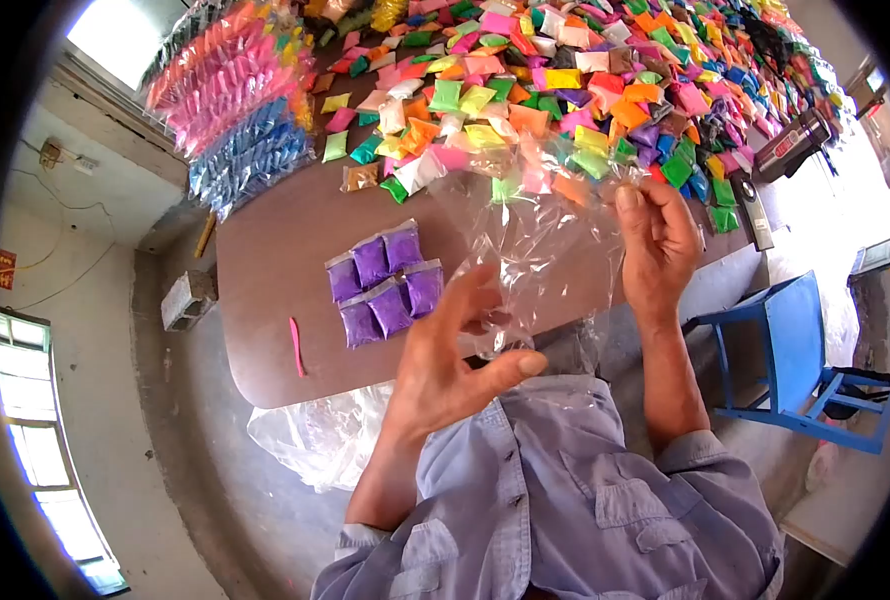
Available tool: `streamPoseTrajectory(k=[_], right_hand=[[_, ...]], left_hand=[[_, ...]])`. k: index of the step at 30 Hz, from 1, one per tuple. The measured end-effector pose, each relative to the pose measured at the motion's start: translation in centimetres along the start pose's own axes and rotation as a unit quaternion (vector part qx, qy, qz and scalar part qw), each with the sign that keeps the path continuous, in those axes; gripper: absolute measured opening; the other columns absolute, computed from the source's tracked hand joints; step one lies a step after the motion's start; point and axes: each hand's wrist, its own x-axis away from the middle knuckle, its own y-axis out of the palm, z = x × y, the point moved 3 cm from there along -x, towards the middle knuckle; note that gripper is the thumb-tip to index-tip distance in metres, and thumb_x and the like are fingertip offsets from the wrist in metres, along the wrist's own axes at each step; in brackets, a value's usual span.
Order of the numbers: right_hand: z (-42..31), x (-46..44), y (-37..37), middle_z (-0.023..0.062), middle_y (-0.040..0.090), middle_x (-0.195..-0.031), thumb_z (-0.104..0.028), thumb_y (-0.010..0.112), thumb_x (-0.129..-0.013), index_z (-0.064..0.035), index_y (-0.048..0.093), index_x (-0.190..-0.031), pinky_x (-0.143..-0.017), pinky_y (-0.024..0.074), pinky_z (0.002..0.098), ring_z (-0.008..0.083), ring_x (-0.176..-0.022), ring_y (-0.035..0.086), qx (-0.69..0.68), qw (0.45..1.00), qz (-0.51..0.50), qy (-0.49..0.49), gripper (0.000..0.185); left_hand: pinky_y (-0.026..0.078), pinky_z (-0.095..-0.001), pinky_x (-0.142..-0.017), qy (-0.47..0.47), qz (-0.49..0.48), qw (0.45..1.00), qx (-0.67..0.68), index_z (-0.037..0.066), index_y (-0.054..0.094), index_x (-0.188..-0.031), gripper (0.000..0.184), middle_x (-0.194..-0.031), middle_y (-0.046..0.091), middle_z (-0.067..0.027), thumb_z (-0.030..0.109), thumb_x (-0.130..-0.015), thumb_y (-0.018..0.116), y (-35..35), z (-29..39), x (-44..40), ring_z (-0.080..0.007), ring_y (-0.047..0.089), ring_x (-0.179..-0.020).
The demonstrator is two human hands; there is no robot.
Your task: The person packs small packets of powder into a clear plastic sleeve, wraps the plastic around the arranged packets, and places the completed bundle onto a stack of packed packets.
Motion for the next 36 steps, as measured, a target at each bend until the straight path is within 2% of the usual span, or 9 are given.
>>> streamPoseTrajectory(k=[2,5,6,9,18,22,27,34,36], right_hand=[[-1.0,-0.2,0.3,0.0014,0.074,-0.105,-0.008,0.071,-0.109,0.0039,0.067,-0.124,-0.083,0.0504,0.0204,0.0037,-0.093,0.062,-0.055,0.998,0.037,-0.010,0.020],[-0.8,-0.8,0.9,0.0019,0.074,-0.102,-0.013,0.071,-0.110,0.0030,0.067,-0.121,-0.084,0.0519,0.0218,0.0048,-0.091,0.064,-0.082,0.994,0.072,0.002,0.020],[-0.7,-1.0,0.5,0.0019,0.074,-0.102,-0.013,0.071,-0.110,0.0030,0.067,-0.121,-0.084,0.0519,0.0218,0.0048,-0.091,0.064,-0.077,0.994,0.073,0.003,0.020],[0.5,-1.9,-0.5,0.0031,0.075,-0.104,-0.019,0.070,-0.110,-0.0003,0.070,-0.119,-0.085,0.0536,0.0253,0.0080,-0.092,0.067,-0.142,0.984,0.090,0.051,0.021],[1.4,-1.8,-1.8,0.0019,0.078,-0.112,-0.023,0.068,-0.110,-0.0062,0.067,-0.139,-0.080,0.0489,0.0272,0.0118,-0.093,0.071,-0.223,0.957,0.012,0.187,0.034],[2.7,-1.7,-3.0,0.0031,0.079,-0.110,-0.024,0.069,-0.110,-0.0052,0.069,-0.140,-0.080,0.0490,0.0279,0.0129,-0.095,0.072,-0.210,0.960,-0.019,0.186,0.035],[3.3,-1.9,-4.5,0.0041,0.080,-0.098,-0.019,0.074,-0.107,-0.0024,0.079,-0.119,-0.074,0.0517,0.0292,0.0150,-0.088,0.074,-0.196,0.969,0.065,0.137,0.021],[3.5,-1.7,-4.2,0.0063,0.081,-0.108,-0.016,0.074,-0.107,-0.0029,0.079,-0.123,-0.073,0.0533,0.0284,0.0150,-0.091,0.076,-0.178,0.971,0.096,0.124,0.021],[2.5,-2.0,-3.3,0.0056,0.079,-0.107,-0.029,0.079,-0.105,-0.0028,0.074,-0.130,-0.082,0.0558,0.0290,0.0129,-0.091,0.072,-0.209,0.967,0.071,0.126,0.036]], left_hand=[[0.061,-0.0387,-0.093,-0.110,-0.041,0.993,-0.014,0.005,0.062,-0.152,0.087,-0.114,0.081,-0.0156,0.040,-0.081,0.098,1.3,-0.5,0.1,-0.0260,0.079,-0.102],[0.062,-0.0376,-0.088,-0.134,-0.190,0.970,-0.071,0.002,0.071,-0.138,0.068,-0.107,0.081,-0.0147,0.033,-0.083,0.097,2.0,-1.2,-0.3,-0.0229,0.079,-0.095],[0.062,-0.0360,-0.083,-0.094,-0.175,0.980,-0.010,0.000,0.076,-0.127,0.053,-0.103,0.081,-0.0129,0.027,-0.085,0.095,2.7,-1.3,0.2,-0.0201,0.078,-0.090],[0.061,-0.0345,-0.079,-0.136,-0.203,0.969,-0.044,0.000,0.076,-0.126,0.048,-0.101,0.080,-0.0119,0.022,-0.087,0.094,2.9,-1.2,0.9,-0.0178,0.078,-0.088],[0.061,-0.0305,-0.073,-0.091,-0.133,0.983,-0.085,-0.001,0.080,-0.110,0.032,-0.095,0.080,-0.0114,0.011,-0.084,0.095,3.0,-3.4,2.4,-0.0153,0.077,-0.082],[0.060,-0.0320,-0.070,-0.088,-0.134,0.981,-0.105,0.000,0.080,-0.101,0.027,-0.091,0.079,-0.0110,0.013,-0.083,0.095,3.5,-3.4,2.6,-0.0177,0.076,-0.078],[0.060,-0.0336,-0.071,-0.026,-0.125,0.980,-0.152,0.001,0.078,-0.099,0.026,-0.091,0.079,-0.0099,0.014,-0.083,0.094,4.0,-3.9,3.3,-0.0201,0.076,-0.079],[0.061,-0.0344,-0.075,-0.030,-0.122,0.984,-0.127,0.003,0.079,-0.099,0.022,-0.093,0.080,-0.0103,0.010,-0.084,0.092,4.5,-5.0,3.9,-0.0219,0.077,-0.083],[0.061,-0.0339,-0.076,-0.051,-0.109,0.987,-0.109,0.003,0.079,-0.099,0.020,-0.094,0.080,-0.0104,0.009,-0.085,0.092,4.1,-4.5,3.7,-0.0220,0.078,-0.084]])
